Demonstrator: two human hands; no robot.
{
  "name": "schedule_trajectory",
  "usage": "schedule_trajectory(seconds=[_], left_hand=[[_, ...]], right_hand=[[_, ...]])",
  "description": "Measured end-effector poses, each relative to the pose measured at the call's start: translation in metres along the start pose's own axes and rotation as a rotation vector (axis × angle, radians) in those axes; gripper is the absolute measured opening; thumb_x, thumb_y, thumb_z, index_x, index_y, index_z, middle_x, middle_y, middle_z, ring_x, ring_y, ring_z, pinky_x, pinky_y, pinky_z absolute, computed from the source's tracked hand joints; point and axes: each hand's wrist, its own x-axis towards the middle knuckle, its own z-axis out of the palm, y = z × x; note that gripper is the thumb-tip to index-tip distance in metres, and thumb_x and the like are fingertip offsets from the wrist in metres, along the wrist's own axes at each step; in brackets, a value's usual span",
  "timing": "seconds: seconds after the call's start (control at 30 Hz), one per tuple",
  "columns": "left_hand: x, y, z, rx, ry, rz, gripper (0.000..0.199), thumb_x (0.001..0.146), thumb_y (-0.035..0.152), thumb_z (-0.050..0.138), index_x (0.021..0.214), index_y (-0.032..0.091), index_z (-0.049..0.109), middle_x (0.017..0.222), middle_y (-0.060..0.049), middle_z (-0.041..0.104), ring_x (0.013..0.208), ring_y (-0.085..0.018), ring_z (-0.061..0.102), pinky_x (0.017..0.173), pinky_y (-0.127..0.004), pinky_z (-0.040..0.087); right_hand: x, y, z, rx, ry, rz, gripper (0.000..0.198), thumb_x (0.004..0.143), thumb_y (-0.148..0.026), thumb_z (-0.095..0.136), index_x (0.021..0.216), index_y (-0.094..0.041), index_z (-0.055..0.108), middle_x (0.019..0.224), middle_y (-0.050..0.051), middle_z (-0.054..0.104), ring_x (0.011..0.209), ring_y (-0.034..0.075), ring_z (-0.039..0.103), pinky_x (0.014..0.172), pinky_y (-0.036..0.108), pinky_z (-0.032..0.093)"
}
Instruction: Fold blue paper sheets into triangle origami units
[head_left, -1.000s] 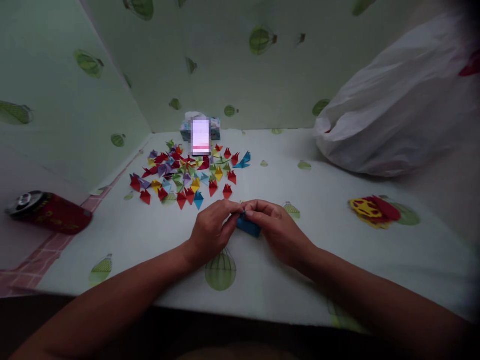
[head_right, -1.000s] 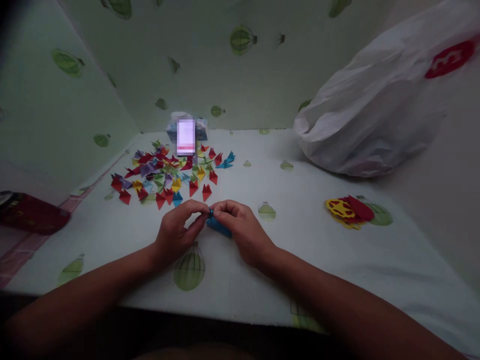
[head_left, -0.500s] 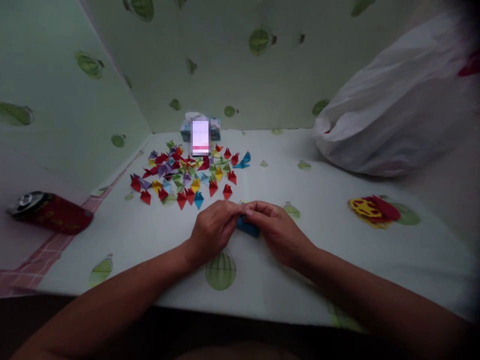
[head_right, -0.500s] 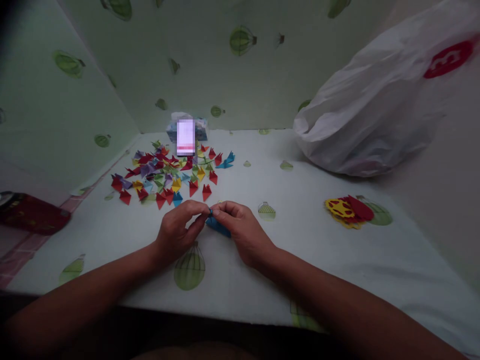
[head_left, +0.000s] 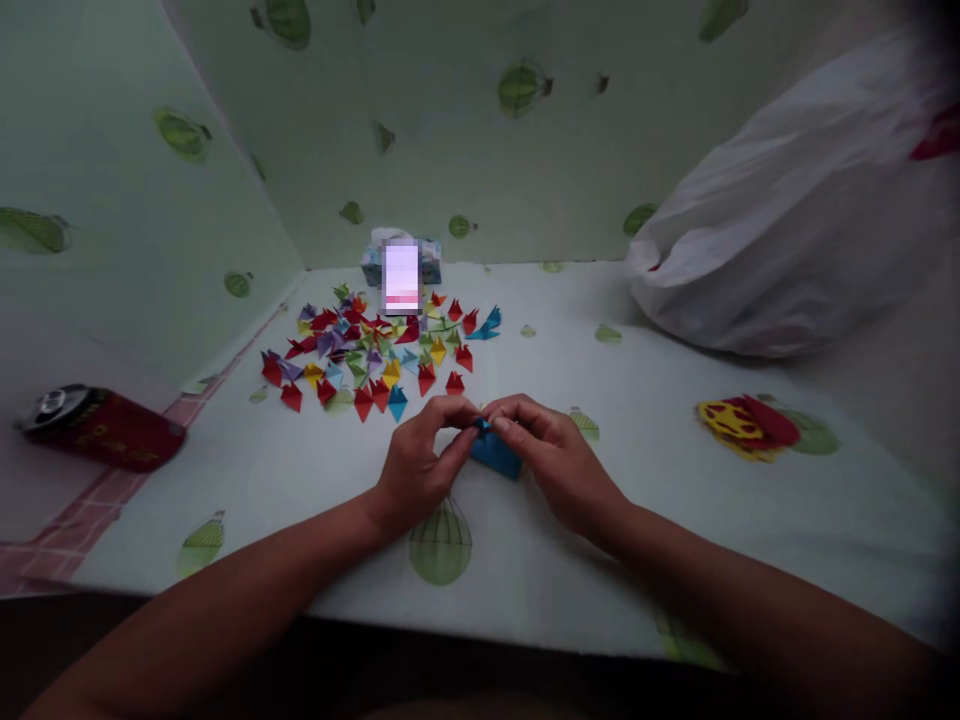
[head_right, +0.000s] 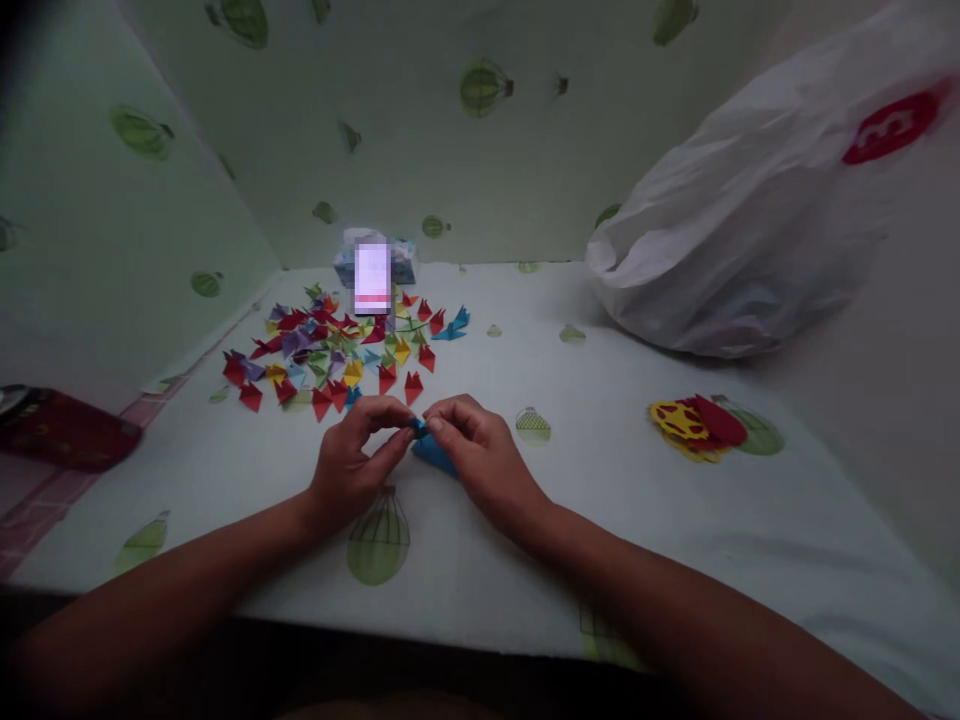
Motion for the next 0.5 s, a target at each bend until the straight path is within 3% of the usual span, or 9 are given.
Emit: schedule_trajectory(seconds=[0.27, 0.5], left_hand=[[0.0013, 0.0003, -0.0006, -0.171, 0.060, -0.165, 0.019, 0.087, 0.011, 0.067, 0.103, 0.020, 0.060, 0.093, -0.002, 0.070, 0.087, -0.013, 0.071, 0.080, -0.024, 0.060], [0.0045, 0.0048, -0.0032, -0.321, 0.041, -0.291, 0.008, 0.088, 0.018, 0.069, 0.096, 0.019, 0.066, 0.089, -0.001, 0.070, 0.081, -0.011, 0.068, 0.076, -0.021, 0.057]], right_hand=[[0.0013, -0.0020, -0.0007, -0.233, -0.025, -0.086, 0.011, 0.088, -0.030, 0.061, 0.088, -0.019, 0.063, 0.093, 0.006, 0.063, 0.090, 0.020, 0.058, 0.082, 0.036, 0.045], [0.0037, 0.0012, -0.0017, -0.076, -0.069, 0.005, 0.014, 0.086, -0.033, 0.064, 0.086, -0.020, 0.064, 0.082, 0.001, 0.062, 0.078, 0.016, 0.054, 0.074, 0.032, 0.042]])
